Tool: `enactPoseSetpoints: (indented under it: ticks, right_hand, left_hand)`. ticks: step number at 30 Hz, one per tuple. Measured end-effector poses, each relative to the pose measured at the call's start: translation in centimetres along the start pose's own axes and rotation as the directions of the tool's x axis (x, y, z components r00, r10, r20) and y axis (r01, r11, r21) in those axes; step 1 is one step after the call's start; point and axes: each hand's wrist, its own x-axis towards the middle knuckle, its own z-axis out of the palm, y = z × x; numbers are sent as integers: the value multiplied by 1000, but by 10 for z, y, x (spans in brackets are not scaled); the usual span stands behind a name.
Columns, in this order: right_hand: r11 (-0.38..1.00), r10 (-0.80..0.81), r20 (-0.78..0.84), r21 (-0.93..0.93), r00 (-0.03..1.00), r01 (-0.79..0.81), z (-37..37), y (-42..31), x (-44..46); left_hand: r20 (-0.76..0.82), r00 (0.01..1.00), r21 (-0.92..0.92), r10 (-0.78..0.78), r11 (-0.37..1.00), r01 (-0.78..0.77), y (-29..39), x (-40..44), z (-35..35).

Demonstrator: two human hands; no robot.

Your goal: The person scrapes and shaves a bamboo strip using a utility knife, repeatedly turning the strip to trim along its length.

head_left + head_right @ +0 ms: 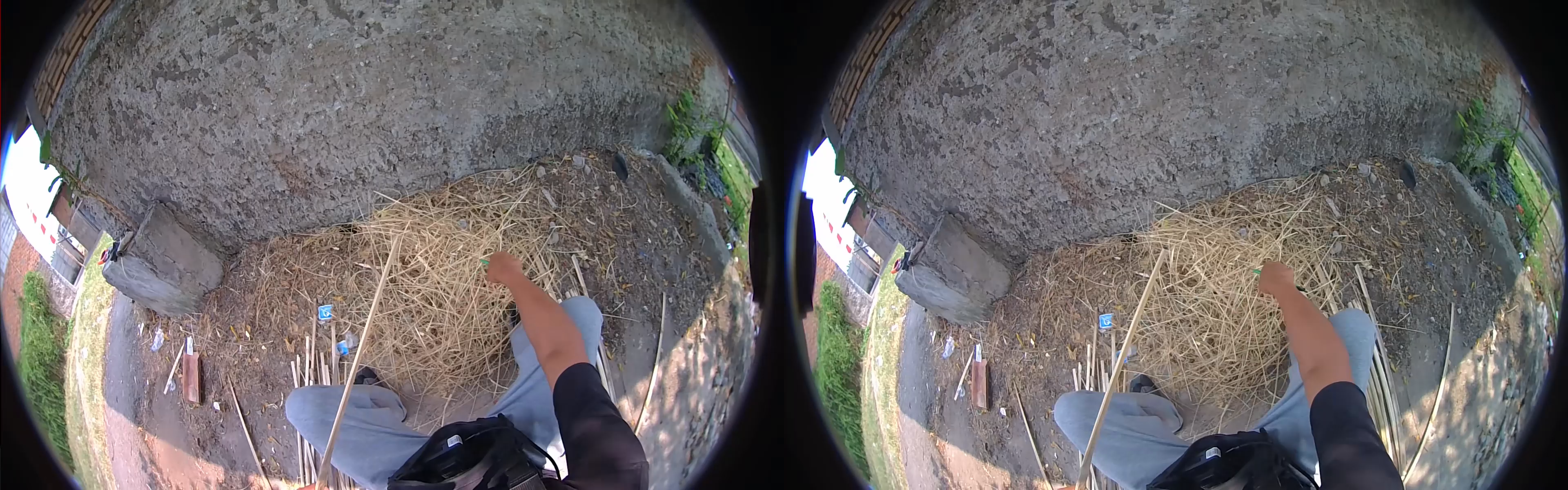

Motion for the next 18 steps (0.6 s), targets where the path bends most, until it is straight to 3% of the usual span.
enactPoseSetpoints:
  ticks: [1,2,3,5,7,8,10,11,12,13,14,18]
  right_hand:
    - [1000,-3,38,6,999,3,-17,-1,-1]
    - [996,-26,34,90,999,22,-34,-1,3]
    - [984,-48,29,174,998,42,-50,-3,5]
    - [844,-64,-98,525,993,106,-88,-8,-7]
    - [354,-42,-209,911,977,210,-118,-22,-38]
    - [356,-44,-216,909,975,217,-131,-29,-58]
    - [-60,34,-283,957,959,284,-145,-42,-104]
    - [-56,32,-288,955,957,290,-150,-46,-126]
    - [-147,-13,-328,935,945,322,-152,-49,-147]
    - [-241,-53,-370,906,927,348,-149,-51,-159]
    - [-243,-51,-377,903,925,355,-143,-53,-163]
    - [-305,47,-469,834,882,460,-132,-51,-159]
  left_hand:
    - [83,994,-123,76,990,-65,-18,14,-3]
    - [79,948,131,310,939,-318,-42,29,-6]
    - [77,945,132,317,936,-325,-39,38,-6]
    - [-86,910,236,406,895,-378,-18,51,-12]
    - [49,980,329,191,924,-196,37,62,-42]
    - [24,968,304,250,921,-245,45,73,-55]
    - [3,952,286,306,912,-294,72,90,-72]
    - [10,954,293,301,911,-291,91,96,-78]
    - [8,952,291,306,910,-296,104,104,-84]
    - [134,954,281,268,913,-296,115,118,-91]
    - [257,940,275,226,915,-296,126,131,-96]
    - [389,909,255,150,930,-263,171,181,-96]
